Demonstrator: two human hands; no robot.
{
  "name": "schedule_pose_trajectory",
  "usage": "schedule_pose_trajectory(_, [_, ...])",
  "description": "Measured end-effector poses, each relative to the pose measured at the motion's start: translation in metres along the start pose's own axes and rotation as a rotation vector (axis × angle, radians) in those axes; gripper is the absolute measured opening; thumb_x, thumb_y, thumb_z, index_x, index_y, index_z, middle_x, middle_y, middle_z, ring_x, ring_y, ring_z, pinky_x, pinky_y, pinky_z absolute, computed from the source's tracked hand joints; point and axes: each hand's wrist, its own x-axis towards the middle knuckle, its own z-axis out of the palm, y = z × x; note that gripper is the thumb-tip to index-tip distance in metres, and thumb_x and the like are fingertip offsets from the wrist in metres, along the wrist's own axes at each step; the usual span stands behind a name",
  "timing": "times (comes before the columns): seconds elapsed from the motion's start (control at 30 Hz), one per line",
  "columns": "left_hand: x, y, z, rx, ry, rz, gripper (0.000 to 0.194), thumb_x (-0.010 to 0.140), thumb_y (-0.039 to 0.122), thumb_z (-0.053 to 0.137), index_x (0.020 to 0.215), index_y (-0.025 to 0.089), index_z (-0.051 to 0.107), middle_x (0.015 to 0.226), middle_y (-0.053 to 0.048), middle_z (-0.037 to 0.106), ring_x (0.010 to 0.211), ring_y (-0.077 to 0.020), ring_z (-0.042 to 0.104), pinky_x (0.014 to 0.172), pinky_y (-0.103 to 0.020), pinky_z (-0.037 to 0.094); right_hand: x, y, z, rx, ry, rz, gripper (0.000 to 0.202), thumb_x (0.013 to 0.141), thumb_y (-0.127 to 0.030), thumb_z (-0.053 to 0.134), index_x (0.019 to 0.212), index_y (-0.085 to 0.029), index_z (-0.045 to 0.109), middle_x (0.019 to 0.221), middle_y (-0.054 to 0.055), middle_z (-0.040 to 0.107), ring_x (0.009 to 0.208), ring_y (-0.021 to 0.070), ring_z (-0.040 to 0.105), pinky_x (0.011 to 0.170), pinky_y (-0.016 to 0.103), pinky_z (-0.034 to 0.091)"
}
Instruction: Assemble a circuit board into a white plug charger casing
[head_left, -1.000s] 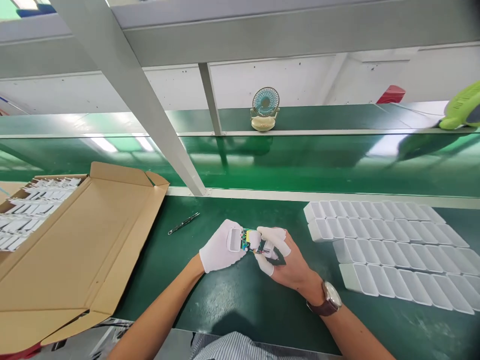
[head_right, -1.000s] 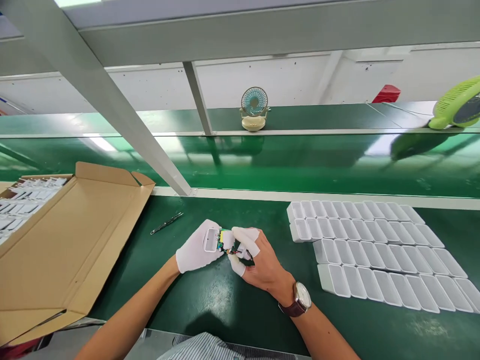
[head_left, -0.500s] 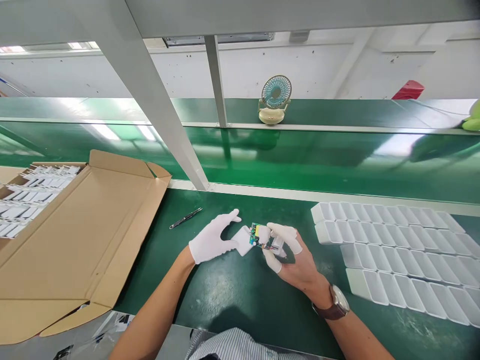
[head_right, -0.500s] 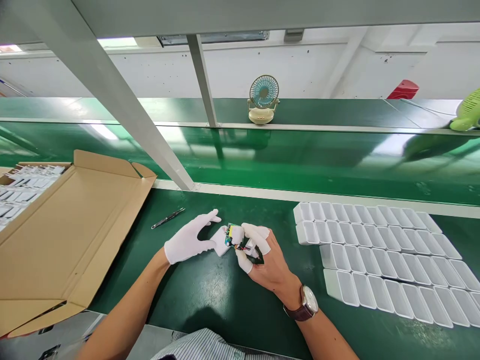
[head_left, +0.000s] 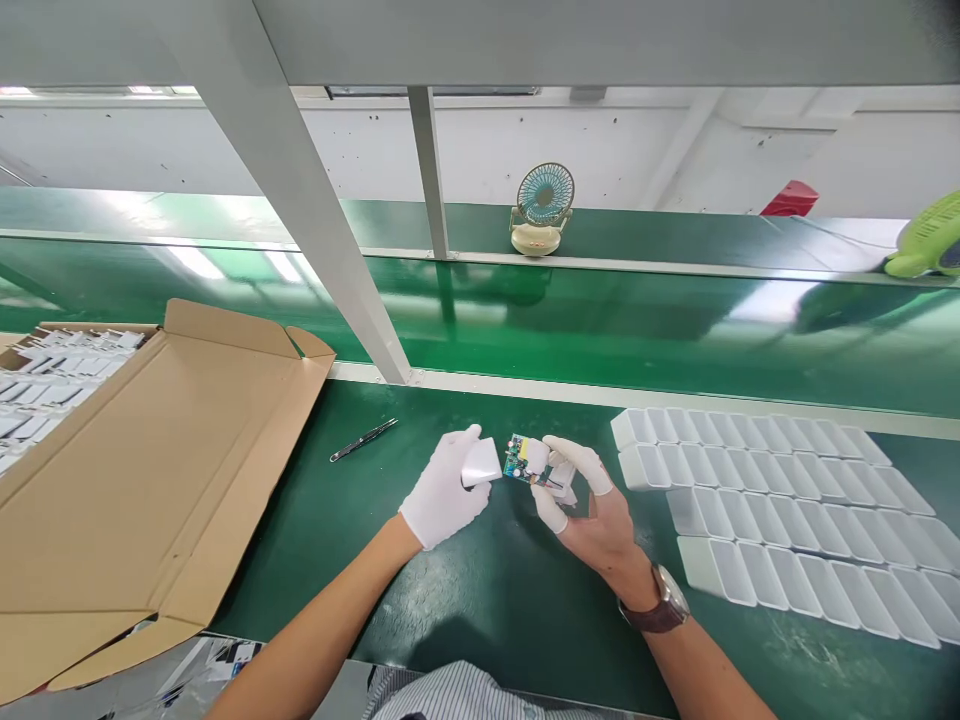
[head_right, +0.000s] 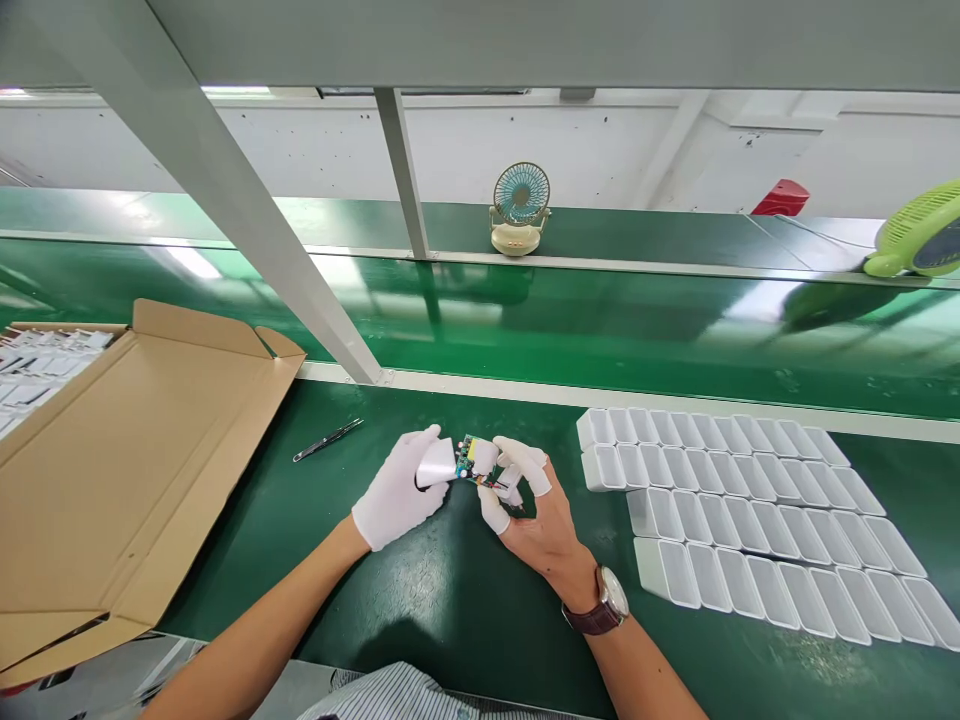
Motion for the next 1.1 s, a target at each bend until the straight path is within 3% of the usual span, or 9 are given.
schedule_pose_trajectory(0.2, [-0.006, 0.000, -0.036, -0.267, -0.051, -0.133, 0.074, 0.063, 0.009, 0.064, 0.135, 0.025, 0.052, 0.132, -0.007, 0.060, 0.119, -0.0297, 0.060, 0.100, -0.046, 0.052, -0.011, 0.001, 0.008, 0.020, -0.071, -0.053, 0.057, 0.091, -0.020, 0.065, 0.145, -0.029, 0.049, 0.120, 0.011, 0.062, 0.088, 0.0219, 0.063, 0.081, 0.044, 0.060])
schedule_pose_trajectory(0.33, [-0.006, -0.001, -0.034, -0.416, -0.115, -0.136, 0.071, 0.059, 0.009, 0.062, 0.128, 0.025, 0.056, 0.122, -0.005, 0.063, 0.104, -0.0255, 0.062, 0.081, -0.036, 0.055, -0.015, -0.001, 0.012, 0.017, -0.097, -0.131, 0.061, 0.090, -0.018, 0.066, 0.147, -0.030, 0.047, 0.121, 0.011, 0.063, 0.094, 0.0235, 0.065, 0.086, 0.046, 0.059])
schedule_pose_trajectory(0.5, [-0.004, -0.005, -0.031, -0.513, -0.198, -0.144, 0.072, 0.055, 0.008, 0.058, 0.125, 0.024, 0.057, 0.119, -0.004, 0.061, 0.093, -0.0211, 0.060, 0.063, -0.025, 0.048, -0.015, -0.003, 0.014, 0.021, -0.138, -0.178, 0.065, 0.091, -0.015, 0.065, 0.150, -0.031, 0.043, 0.120, 0.010, 0.063, 0.093, 0.0227, 0.064, 0.088, 0.046, 0.058])
schedule_pose_trajectory(0.6, [-0.004, -0.006, -0.031, -0.420, -0.191, -0.069, 0.072, 0.056, 0.005, 0.057, 0.125, 0.025, 0.057, 0.120, -0.003, 0.061, 0.097, -0.0212, 0.061, 0.075, -0.029, 0.051, -0.016, -0.003, 0.017, 0.007, -0.155, -0.199, 0.067, 0.091, -0.014, 0.065, 0.151, -0.031, 0.041, 0.117, 0.010, 0.064, 0.103, 0.0256, 0.062, 0.093, 0.048, 0.056])
schedule_pose_trajectory(0.7, [-0.005, -0.007, -0.030, -0.358, -0.182, 0.019, 0.072, 0.057, 0.004, 0.057, 0.126, 0.025, 0.056, 0.123, -0.002, 0.059, 0.105, -0.0215, 0.061, 0.090, -0.034, 0.050, -0.016, -0.003, 0.018, 0.001, -0.178, -0.182, 0.066, 0.092, -0.014, 0.064, 0.151, -0.030, 0.041, 0.115, 0.010, 0.064, 0.099, 0.0248, 0.062, 0.092, 0.048, 0.056])
schedule_pose_trajectory(1.1, [-0.007, -0.009, -0.028, -0.366, -0.193, 0.074, 0.073, 0.058, 0.002, 0.057, 0.127, 0.024, 0.054, 0.125, -0.005, 0.055, 0.108, -0.0228, 0.060, 0.092, -0.036, 0.051, -0.017, -0.001, 0.020, -0.067, -0.208, -0.173, 0.062, 0.091, -0.018, 0.064, 0.149, -0.028, 0.043, 0.122, 0.011, 0.062, 0.108, 0.0274, 0.060, 0.092, 0.047, 0.055])
